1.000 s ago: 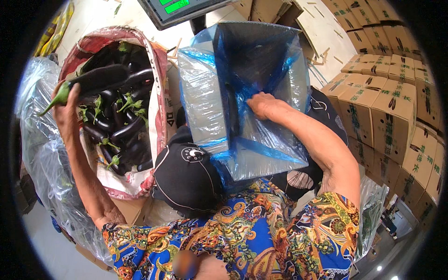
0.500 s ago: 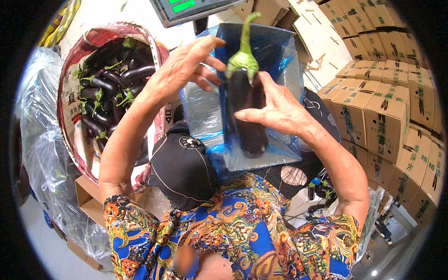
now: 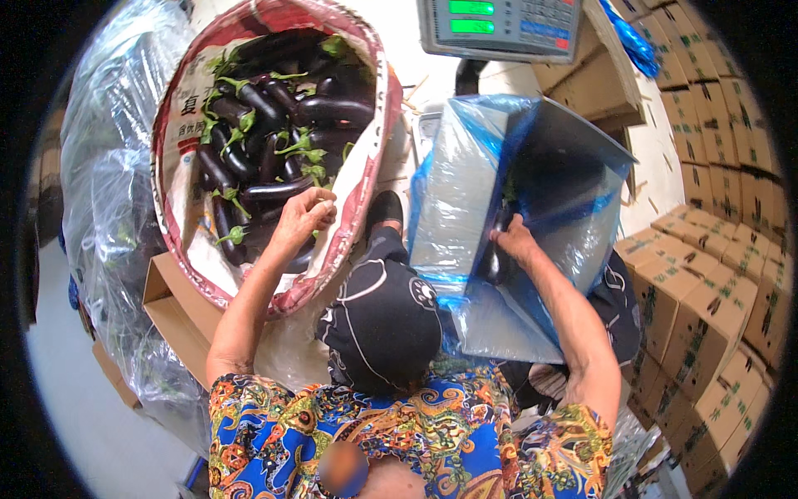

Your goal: The person folds a cardboard box, seals the bottom with a tape dispenser, lines it with a blue plastic bag, and then places several eggplants from a large sack into the box.

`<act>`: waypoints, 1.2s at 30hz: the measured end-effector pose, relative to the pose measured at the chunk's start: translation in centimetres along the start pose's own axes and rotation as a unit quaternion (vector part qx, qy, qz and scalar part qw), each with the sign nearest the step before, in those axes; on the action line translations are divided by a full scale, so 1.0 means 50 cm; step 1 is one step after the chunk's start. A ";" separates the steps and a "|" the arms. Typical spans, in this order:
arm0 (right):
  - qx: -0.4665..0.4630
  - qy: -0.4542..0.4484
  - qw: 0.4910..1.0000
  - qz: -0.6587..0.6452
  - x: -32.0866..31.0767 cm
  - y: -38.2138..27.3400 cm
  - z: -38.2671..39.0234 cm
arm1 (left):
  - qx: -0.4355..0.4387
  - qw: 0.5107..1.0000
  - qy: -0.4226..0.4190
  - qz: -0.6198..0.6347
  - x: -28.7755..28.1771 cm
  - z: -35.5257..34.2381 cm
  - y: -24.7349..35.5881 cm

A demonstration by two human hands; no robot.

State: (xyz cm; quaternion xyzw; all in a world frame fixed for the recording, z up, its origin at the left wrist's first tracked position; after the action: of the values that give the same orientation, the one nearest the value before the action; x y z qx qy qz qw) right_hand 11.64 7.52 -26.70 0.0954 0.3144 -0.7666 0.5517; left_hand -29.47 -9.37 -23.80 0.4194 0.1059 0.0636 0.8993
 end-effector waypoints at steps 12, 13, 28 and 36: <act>0.011 -0.041 0.954 0.297 -0.019 -0.069 0.067 | 0.273 0.743 0.246 -0.560 -0.048 -0.280 0.217; -0.001 -0.045 0.943 0.329 -0.030 -0.104 0.098 | 0.241 0.731 0.211 -0.603 -0.042 -0.316 0.203; -0.219 0.074 0.966 0.120 -0.215 -0.242 0.250 | 0.005 0.967 0.036 0.252 -0.200 0.007 0.106; -0.272 0.010 0.962 0.022 -0.178 -0.309 0.271 | 0.036 0.812 -0.200 0.547 0.000 0.077 0.183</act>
State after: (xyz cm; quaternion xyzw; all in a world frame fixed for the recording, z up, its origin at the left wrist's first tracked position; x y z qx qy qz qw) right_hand 3.67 9.53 -5.87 -0.0438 0.5139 -0.6389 0.5708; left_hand -28.76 -6.38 -14.36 0.4437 -0.3209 0.4561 0.7015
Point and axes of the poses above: each hand's wrist, its own z-axis away from the middle knuckle, its own x-axis out of the palm, y = z × x, the point moved 8 cm from there along -z, towards the middle knuckle, and after that the axes turned 2 degrees about -x, right-handed, at the moved point
